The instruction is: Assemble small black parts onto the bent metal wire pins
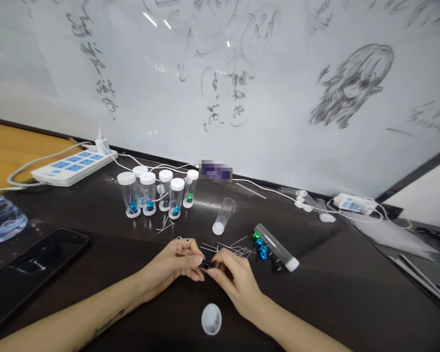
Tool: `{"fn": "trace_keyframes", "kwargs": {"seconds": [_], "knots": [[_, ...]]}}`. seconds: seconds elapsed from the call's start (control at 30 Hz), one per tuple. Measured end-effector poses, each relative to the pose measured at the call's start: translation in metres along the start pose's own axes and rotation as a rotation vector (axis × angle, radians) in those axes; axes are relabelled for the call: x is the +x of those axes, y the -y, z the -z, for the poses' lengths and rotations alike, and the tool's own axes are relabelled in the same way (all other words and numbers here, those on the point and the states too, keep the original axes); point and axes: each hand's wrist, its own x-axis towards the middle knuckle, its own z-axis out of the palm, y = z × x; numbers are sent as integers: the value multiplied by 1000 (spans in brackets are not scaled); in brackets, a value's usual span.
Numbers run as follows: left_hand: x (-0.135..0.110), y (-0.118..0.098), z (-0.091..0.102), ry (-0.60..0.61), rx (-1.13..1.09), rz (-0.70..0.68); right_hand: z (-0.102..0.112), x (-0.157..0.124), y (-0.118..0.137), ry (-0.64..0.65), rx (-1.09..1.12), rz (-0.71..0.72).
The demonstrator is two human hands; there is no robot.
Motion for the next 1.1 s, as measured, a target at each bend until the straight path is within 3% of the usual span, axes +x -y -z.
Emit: {"fn": "trace_keyframes", "kwargs": {"seconds": [0.13,0.33,0.5,0.7,0.93,1.1], "knots": [[0,0,1,-5,-11,-7,-2,0,-1,-48,0,67],[-1,-2,-2,12,6,8,-1,1,-1,20,0,-19],[-1,-2,-1,-16,-12,-7,0,1,0,-51,11,37],[-1,-1,-2,12,12,5,0,2,-2,46,-18,-16],[0,0,0,-8,3,-3,-1,2,-2,-32,29,48],[-1,-1,-2,2,11,11,-1,2,-3,40,47,-25]]}}
